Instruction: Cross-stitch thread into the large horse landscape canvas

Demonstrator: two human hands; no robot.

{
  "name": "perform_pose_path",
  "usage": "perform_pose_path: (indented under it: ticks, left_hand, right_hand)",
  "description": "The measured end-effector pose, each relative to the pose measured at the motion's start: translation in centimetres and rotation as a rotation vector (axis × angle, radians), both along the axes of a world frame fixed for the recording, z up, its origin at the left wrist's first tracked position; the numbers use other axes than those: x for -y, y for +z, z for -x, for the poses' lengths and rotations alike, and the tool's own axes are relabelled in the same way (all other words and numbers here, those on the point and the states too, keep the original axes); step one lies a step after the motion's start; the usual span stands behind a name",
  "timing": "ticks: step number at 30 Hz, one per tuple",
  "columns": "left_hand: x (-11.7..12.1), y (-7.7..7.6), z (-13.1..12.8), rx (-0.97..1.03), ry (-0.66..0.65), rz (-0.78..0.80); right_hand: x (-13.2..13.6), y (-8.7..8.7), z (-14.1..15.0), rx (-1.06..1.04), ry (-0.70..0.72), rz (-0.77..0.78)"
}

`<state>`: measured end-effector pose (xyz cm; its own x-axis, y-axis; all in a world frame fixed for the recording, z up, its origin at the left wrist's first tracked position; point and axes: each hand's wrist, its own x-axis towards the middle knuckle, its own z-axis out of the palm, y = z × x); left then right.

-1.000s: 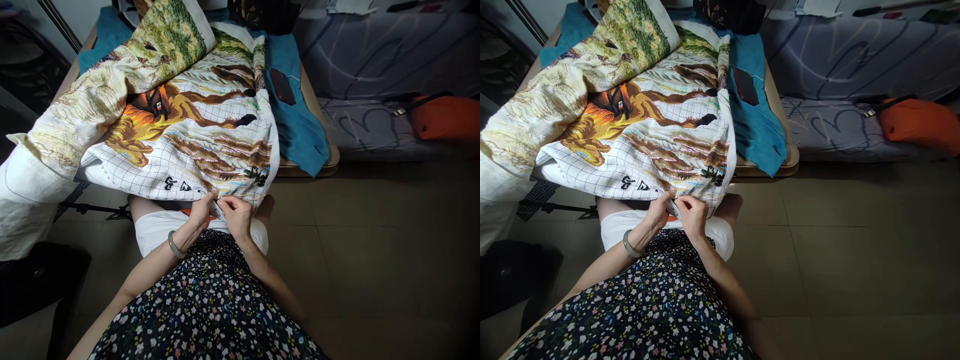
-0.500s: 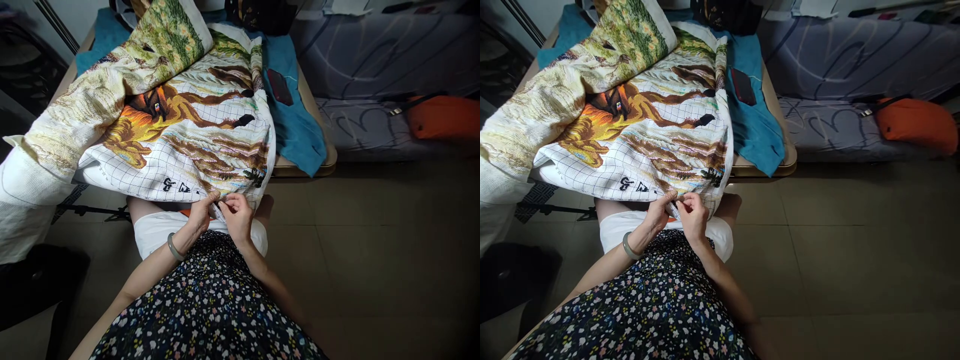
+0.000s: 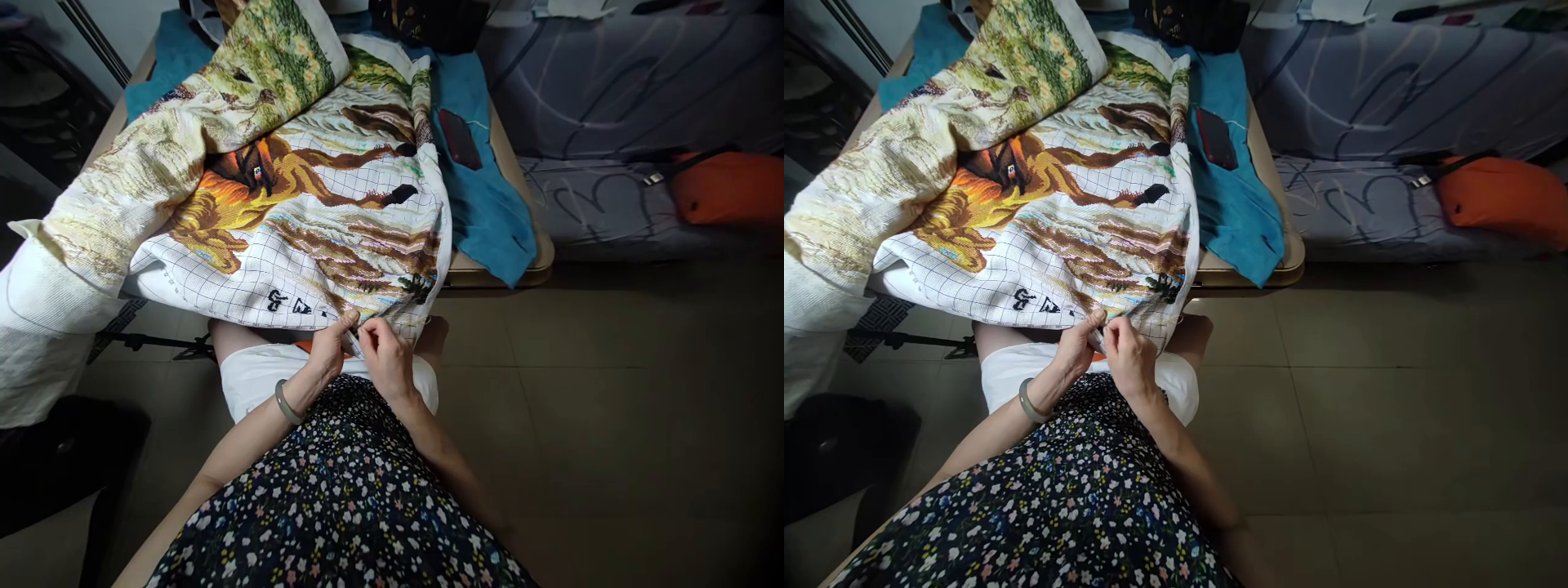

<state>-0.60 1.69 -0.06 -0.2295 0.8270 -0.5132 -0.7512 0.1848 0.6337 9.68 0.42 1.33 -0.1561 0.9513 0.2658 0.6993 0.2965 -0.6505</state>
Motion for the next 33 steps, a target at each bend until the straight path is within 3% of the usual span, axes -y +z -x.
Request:
perform_pose_path:
  ticks: [5, 11, 15, 33]
  left_hand:
    - [0.3, 0.2, 0.4, 0.019, -0.102, 0.005]
    - [0.3, 0.1, 0.5, -0.046, -0.119, 0.044]
    - [0.2, 0.1, 0.4, -0.051, -0.097, 0.044]
    - [0.2, 0.6, 0.2, -0.022, -0.075, 0.046]
  right_hand:
    - [0.5, 0.0, 0.7, 0.006, 0.051, -0.041]
    - [0.4, -1.3, 0.6, -0.449, -0.143, 0.193]
    - [0.1, -2.0, 0.4, -0.648, -0.125, 0.321]
    - [0.0, -1.6, 0.0, -0.671, -0.128, 0.362]
